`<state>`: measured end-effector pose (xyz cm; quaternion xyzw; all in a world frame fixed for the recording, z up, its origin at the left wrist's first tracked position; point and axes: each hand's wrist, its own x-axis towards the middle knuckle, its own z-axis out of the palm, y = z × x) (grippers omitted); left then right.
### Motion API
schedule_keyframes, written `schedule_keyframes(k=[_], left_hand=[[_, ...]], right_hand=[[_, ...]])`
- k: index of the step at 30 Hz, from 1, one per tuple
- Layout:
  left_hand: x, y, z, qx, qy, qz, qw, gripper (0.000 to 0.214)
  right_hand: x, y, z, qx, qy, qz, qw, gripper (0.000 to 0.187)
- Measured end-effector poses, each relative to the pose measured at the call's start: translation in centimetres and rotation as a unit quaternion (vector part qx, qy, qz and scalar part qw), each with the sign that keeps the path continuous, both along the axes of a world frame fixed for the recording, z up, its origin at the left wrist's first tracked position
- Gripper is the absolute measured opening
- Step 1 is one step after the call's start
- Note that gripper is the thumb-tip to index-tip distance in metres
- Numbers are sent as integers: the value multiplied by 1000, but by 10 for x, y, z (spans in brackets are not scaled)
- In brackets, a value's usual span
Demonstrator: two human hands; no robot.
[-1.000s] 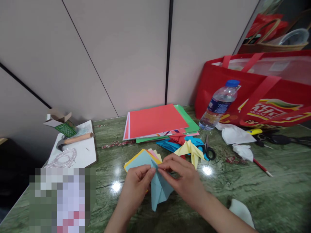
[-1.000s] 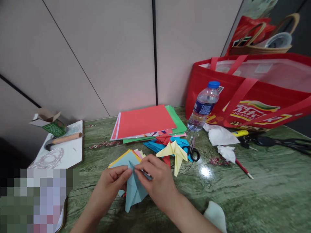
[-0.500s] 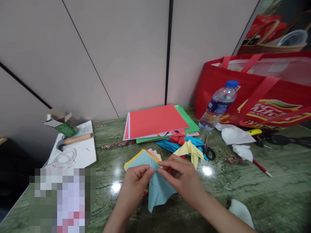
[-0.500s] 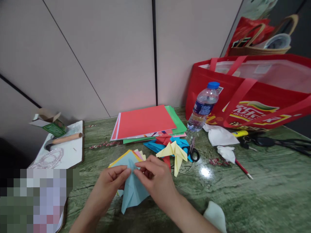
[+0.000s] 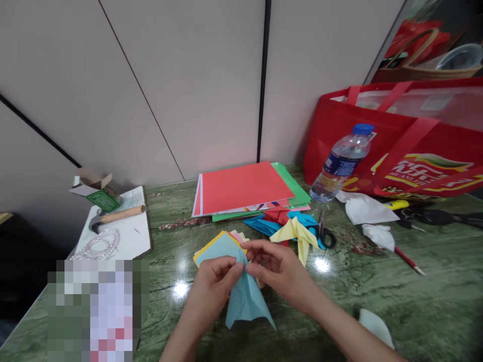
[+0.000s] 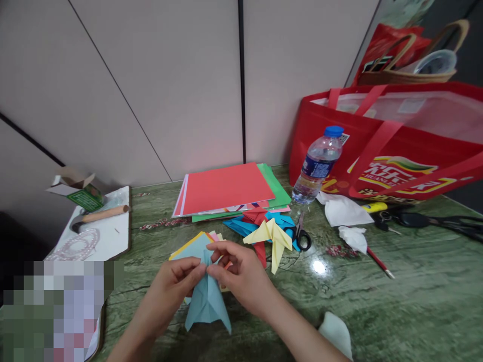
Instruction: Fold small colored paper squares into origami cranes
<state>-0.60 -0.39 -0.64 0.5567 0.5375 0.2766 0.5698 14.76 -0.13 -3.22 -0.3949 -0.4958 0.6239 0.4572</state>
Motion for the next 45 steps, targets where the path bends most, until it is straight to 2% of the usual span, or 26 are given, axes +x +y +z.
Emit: schedule_keyframes(k=[5,14,17,21,25,32,35,39,45], left_hand=[[1,-2,3,-3,12,-18,1000,33],[0,0,5,21,34,4,999,34],[0,1,5,30,41,1,999,35],[0,0,3,6,25,6,1000,37],[-2,-1,1,-41,-17,5,999,35],[-2,-2,3,-89,-53,22,994,39],[-3,-3,5,-94,-60,21,994,41],[-4,-2,6,-91,-42,16,995,40],[-3,-1,6,-76,-30,40,996,38]], right_hand=[[-1,0,0,-16,-4,21,1000,28],[3,-1,3,-15,6,10,1000,25],[3,-1,4,7,-12,12,1000,19],[3,0,4,39,-34,-23,998,9],[4,1,4,47,-16,-50,997,14],[7,1,4,11,11,-7,1000,24],[7,1,2,-7,4,-2,1000,22],[6,1,0,9,-9,12,1000,16],[5,1,-1,-10,14,13,1000,21]])
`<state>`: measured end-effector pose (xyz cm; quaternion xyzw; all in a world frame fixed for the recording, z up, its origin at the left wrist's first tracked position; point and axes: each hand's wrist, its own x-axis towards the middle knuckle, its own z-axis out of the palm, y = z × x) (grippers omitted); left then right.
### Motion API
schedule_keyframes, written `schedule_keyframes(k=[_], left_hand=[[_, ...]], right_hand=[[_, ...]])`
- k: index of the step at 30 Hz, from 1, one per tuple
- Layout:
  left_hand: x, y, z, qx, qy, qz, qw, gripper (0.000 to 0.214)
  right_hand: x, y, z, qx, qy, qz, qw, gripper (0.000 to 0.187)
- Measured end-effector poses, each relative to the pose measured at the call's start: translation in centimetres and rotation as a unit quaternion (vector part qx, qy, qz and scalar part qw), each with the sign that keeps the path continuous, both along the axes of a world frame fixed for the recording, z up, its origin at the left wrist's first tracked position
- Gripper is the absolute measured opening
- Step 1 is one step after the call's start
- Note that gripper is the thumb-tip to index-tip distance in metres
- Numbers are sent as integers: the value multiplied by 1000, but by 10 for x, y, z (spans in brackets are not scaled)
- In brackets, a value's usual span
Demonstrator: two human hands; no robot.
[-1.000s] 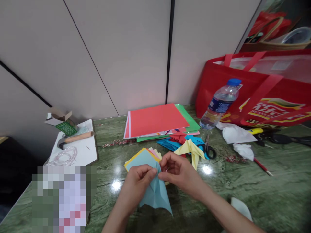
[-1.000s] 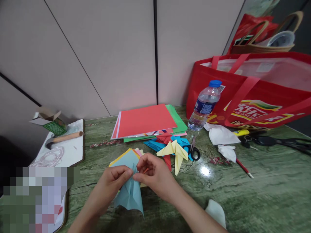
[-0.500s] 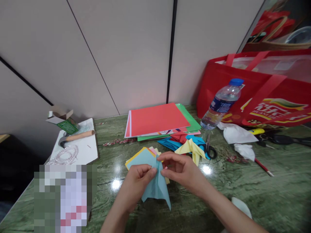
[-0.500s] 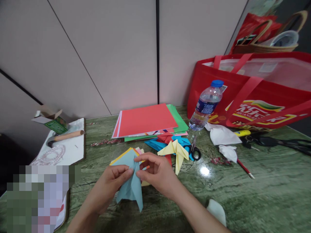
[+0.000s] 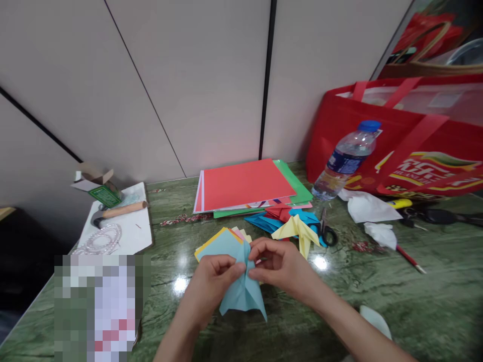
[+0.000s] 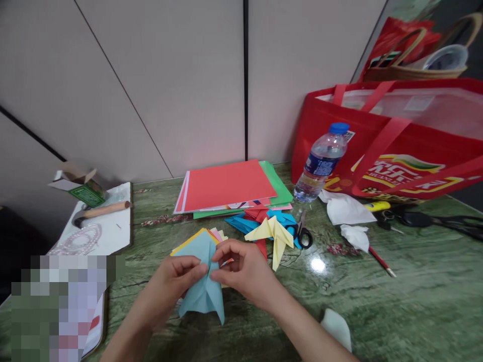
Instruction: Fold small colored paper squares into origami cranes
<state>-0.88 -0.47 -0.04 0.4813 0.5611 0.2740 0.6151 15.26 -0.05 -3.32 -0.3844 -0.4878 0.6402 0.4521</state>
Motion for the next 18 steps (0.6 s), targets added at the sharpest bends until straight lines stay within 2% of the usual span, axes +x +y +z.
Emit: schedule_keyframes(k=[10,18], left_hand=[[-1,3,-1,-3,27,-6,1000,40],[0,2,1,4,49,-6,999,38]], right_hand=[[2,0,0,-7,-25,18,1000,20],[0,-1,1,-1,-38,6,999,21]])
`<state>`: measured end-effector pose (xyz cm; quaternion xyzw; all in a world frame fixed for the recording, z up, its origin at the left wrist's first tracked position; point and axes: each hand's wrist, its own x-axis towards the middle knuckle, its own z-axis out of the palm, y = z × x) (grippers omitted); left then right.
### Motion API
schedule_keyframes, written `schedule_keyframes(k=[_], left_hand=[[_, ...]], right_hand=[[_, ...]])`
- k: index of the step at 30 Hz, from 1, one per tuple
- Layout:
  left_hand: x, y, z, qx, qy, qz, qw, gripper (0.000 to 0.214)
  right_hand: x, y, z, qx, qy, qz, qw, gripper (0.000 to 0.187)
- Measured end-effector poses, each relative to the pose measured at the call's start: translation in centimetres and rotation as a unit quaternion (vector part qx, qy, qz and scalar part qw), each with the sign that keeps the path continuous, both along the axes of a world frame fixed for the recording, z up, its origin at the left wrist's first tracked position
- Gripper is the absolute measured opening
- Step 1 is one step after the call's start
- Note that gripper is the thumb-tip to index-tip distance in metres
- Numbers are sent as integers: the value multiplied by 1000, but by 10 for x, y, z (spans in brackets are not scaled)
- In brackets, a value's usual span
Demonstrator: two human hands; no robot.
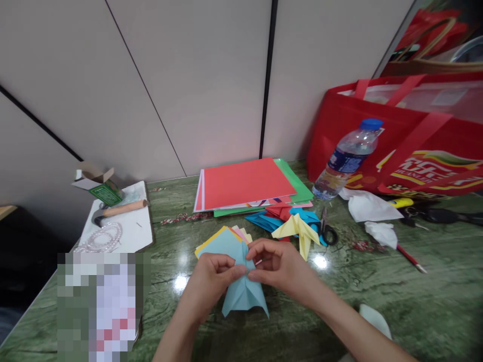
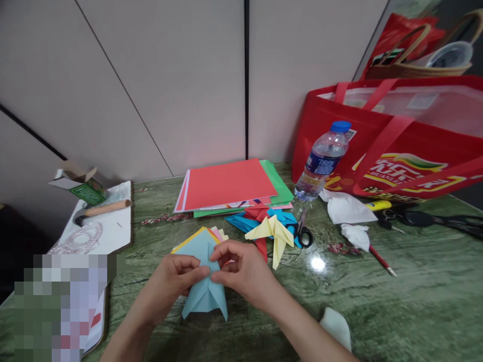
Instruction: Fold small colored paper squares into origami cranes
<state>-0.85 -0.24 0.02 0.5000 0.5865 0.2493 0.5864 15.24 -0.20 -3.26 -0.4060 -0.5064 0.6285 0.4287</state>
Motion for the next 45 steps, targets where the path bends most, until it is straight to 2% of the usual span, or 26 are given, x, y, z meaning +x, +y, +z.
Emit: schedule_keyframes(k=[12,22,33,42,45], left_hand=[[2,0,3,11,31,-8,999,35],[3,0,3,32,8,2,999,29],[-1,-2,2,32,21,-85,996,21],[-1,-1,0,51,32,-111,992,21],[0,-1,1,51,40,-113,992,22]], right_hand=[[0,-1,1,27,-24,4,999,19],[-1,-1,1,-31,-14,-16,999,30],[3,3,5,-81,75,-31,993,19],[1,2,4,-107,96,-50,988,18],[2,2,4,-107,94,-31,989,19]])
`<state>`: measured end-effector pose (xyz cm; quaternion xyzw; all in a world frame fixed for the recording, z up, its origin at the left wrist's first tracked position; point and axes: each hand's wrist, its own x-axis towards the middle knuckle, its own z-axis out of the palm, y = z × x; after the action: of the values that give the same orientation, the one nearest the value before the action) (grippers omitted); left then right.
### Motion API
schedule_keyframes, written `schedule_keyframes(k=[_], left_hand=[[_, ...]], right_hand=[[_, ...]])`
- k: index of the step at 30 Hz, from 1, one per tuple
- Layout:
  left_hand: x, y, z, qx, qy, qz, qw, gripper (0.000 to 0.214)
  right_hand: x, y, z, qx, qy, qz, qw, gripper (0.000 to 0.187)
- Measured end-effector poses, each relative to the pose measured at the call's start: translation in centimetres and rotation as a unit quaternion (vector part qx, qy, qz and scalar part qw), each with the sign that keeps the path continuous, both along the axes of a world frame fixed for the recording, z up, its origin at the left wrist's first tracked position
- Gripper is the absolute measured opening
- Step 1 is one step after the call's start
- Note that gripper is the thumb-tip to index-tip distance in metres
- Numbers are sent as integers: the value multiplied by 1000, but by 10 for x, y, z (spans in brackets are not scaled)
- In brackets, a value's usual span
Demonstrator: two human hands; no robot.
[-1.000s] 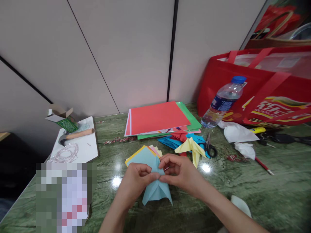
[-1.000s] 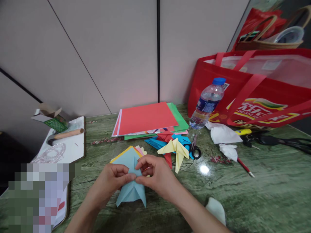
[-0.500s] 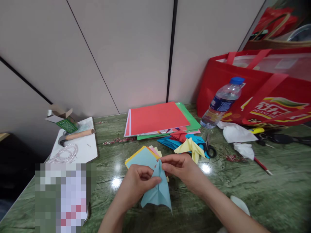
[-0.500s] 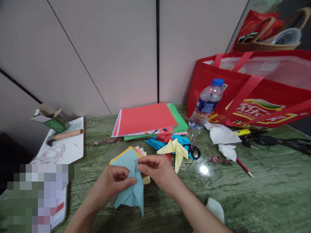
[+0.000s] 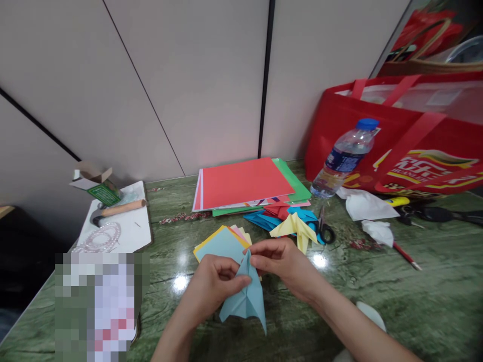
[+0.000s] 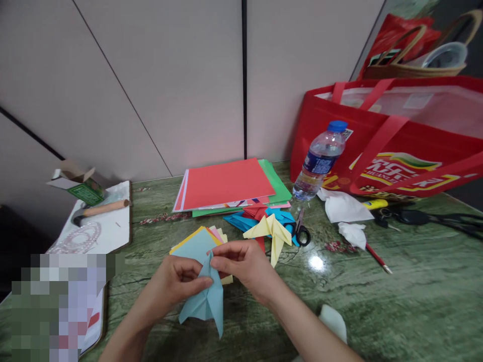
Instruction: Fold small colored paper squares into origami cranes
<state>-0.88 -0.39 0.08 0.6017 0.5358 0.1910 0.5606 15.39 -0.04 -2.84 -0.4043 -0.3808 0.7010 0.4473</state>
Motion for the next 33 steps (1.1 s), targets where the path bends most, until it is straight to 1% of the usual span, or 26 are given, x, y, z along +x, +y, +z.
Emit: schedule_keyframes(k=[5,9,13,18,24,29,33], left_hand=[[1,0,-1,-15,5,-10,1000,21],[0,0,-1,-28,-2,1,1000,19],[1,-1,1,-32,6,15,999,19],[5,-1,1,-35,10,33,999,18],[8,-2,-5,-11,37,47,998,18],[8,-4,-9,-4,43,49,998,17],[10,-3,-9,-11,33,64,997,15]], right_hand=[[1,0,1,18,-10,13,1000,16],[1,0,0,18,-8,20,1000,17],[0,0,-3,34,-21,15,999,15],[-1,0,-1,68,-78,-5,995,13],[-3,0,0,110,-153,-24,982,13],[-3,0,-1,125,-183,-33,975,15],[-2,0,0,125,-189,-37,973,15]])
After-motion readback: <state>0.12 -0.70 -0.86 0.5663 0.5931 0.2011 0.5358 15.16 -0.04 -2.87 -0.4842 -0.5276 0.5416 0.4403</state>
